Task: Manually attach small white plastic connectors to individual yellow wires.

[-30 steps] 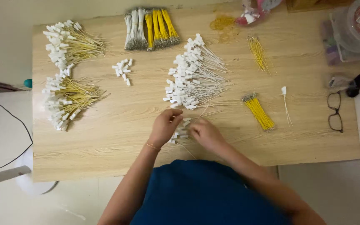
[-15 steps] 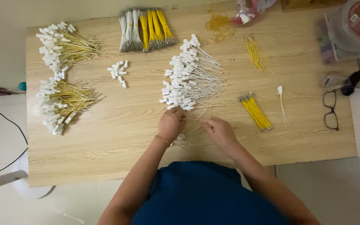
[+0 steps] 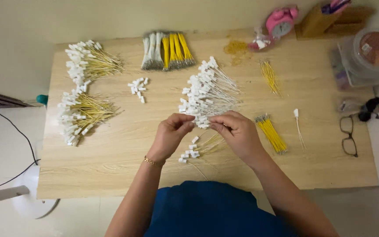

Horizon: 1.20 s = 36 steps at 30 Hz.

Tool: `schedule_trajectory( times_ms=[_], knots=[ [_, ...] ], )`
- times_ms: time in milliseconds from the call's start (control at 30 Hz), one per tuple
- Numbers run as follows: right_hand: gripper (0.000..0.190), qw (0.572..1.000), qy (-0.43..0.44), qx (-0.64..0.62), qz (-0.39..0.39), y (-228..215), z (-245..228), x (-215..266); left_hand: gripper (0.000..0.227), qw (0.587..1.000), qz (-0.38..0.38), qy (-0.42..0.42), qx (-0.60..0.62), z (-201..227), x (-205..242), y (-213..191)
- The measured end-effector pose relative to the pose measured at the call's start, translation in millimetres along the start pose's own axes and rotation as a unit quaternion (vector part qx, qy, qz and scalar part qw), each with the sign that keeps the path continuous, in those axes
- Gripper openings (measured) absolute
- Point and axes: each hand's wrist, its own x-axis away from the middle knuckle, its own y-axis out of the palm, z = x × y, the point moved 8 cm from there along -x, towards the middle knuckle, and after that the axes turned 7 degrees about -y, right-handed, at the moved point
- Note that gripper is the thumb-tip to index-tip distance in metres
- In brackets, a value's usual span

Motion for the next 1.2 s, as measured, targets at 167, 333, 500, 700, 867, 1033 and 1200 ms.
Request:
schedule_trajectory(
  times_ms=[167,333,500,700,867,1033,1200],
  knots=[
    [0.009,1.000,-0.019,-0.018,0.004,-6,-33,-12,0.030,0.987,-0.026,-0.017,0.155,7,14,7],
    [0.010,1.000,-0.012,-0.020,0.003,-10,-45,-13,0.023,0.952,-0.046,-0.026,0.301,-1,18,11],
    [0.011,1.000,0.001,-0.012,-0.014,-8,-45,-12,0.024,0.946,-0.061,-0.036,0.316,7,29,16],
    [0.011,0.999,-0.009,-0.042,0.010,-8,-49,-12,0.027,0.945,-0.071,-0.028,0.319,8,29,17],
    [0.010,0.999,-0.030,-0.011,0.009,-13,-54,-13,0.026,0.939,-0.085,-0.033,0.332,13,32,19],
    [0.012,0.999,-0.035,0.040,-0.009,-11,-51,-13,0.028,0.933,-0.102,-0.037,0.343,9,32,21],
    [0.011,0.997,-0.046,0.045,-0.037,-9,-53,-15,0.025,0.936,-0.116,-0.033,0.330,8,32,24]
  ],
)
